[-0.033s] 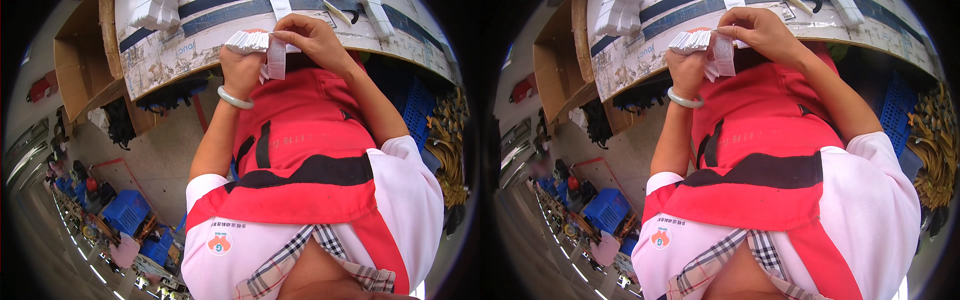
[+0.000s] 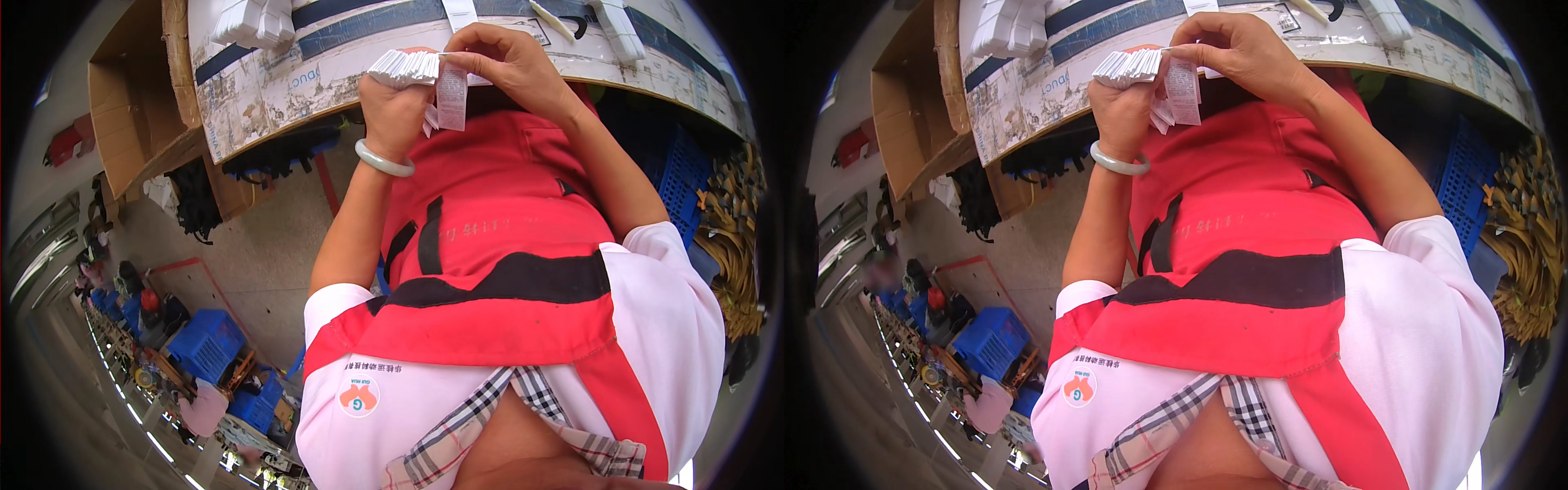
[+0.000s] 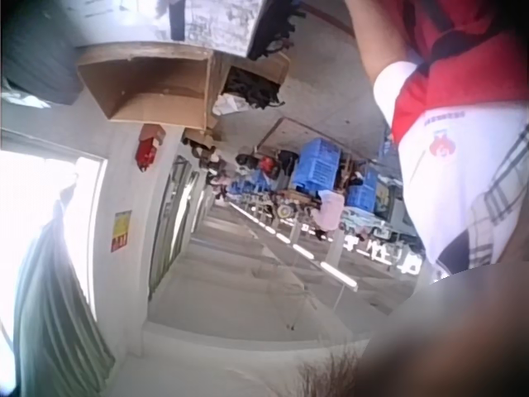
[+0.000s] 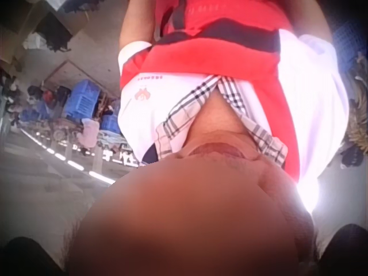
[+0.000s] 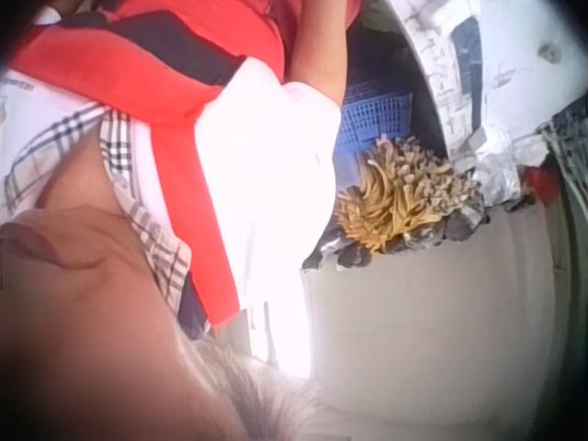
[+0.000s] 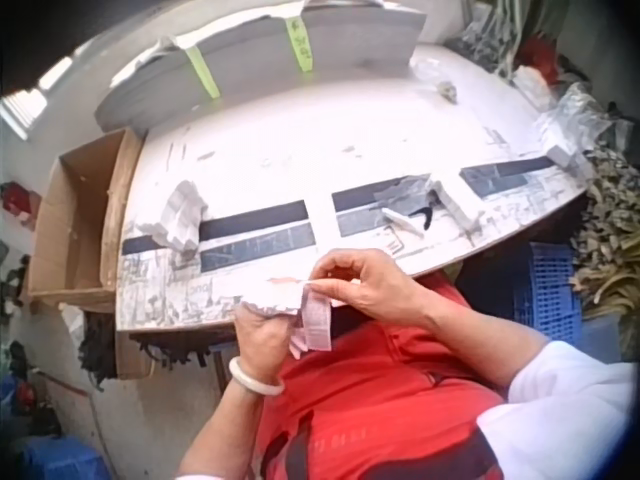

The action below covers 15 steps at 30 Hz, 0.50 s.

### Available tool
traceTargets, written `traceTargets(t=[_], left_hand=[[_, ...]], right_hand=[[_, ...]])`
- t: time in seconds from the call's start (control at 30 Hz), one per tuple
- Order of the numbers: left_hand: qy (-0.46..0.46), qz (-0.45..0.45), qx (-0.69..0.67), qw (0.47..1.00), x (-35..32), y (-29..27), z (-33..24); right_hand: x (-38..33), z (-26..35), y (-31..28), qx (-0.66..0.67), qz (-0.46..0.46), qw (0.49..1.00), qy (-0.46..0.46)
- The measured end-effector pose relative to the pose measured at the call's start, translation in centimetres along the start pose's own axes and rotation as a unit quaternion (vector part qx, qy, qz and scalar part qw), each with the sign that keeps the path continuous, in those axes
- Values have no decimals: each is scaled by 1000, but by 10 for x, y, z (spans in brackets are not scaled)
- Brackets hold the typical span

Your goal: The recorder is inspecting and sorting small white product labels or tags on a workbench.

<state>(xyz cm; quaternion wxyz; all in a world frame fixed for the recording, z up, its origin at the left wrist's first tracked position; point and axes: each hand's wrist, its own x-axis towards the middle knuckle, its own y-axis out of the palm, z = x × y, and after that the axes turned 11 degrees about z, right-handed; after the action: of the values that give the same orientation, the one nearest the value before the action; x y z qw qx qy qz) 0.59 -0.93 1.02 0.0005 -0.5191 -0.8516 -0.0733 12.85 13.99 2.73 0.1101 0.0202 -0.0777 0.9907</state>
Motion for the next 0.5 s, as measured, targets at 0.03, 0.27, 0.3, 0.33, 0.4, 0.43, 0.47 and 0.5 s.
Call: traceTargets(t=[0.03, 0.27, 0.3, 0.33, 0.4, 0.43, 0.47, 0.5], left_hand=[[-27, 8, 6, 1000, 1, -1, 0], [-161, 75, -324, 929, -2, -11, 1], [-173, 89, -350, 916, -4, -9, 1], [-183, 105, -376, 903, -5, -7, 1], [-189, 125, -402, 887, -5, -6, 6], [-184, 131, -354, 908, -6, -6, 9], [-179, 136, -305, 926, -6, -5, 12], [-207, 151, -268, 929, -6, -9, 13]], right_hand=[[0, -1, -2, 0, 0, 1000, 1], [-7, 32, -5, 100, 186, 977, 19], [-4, 28, 2, 74, 127, 989, 14], [-2, 25, 5, 45, 67, 997, 7], [-1, 19, 4, -11, 48, 999, 6], [-2, 14, 8, -12, 32, 999, 16], [-3, 10, 9, -13, 16, 999, 26], [-2, 5, 7, -17, 29, 999, 12]])
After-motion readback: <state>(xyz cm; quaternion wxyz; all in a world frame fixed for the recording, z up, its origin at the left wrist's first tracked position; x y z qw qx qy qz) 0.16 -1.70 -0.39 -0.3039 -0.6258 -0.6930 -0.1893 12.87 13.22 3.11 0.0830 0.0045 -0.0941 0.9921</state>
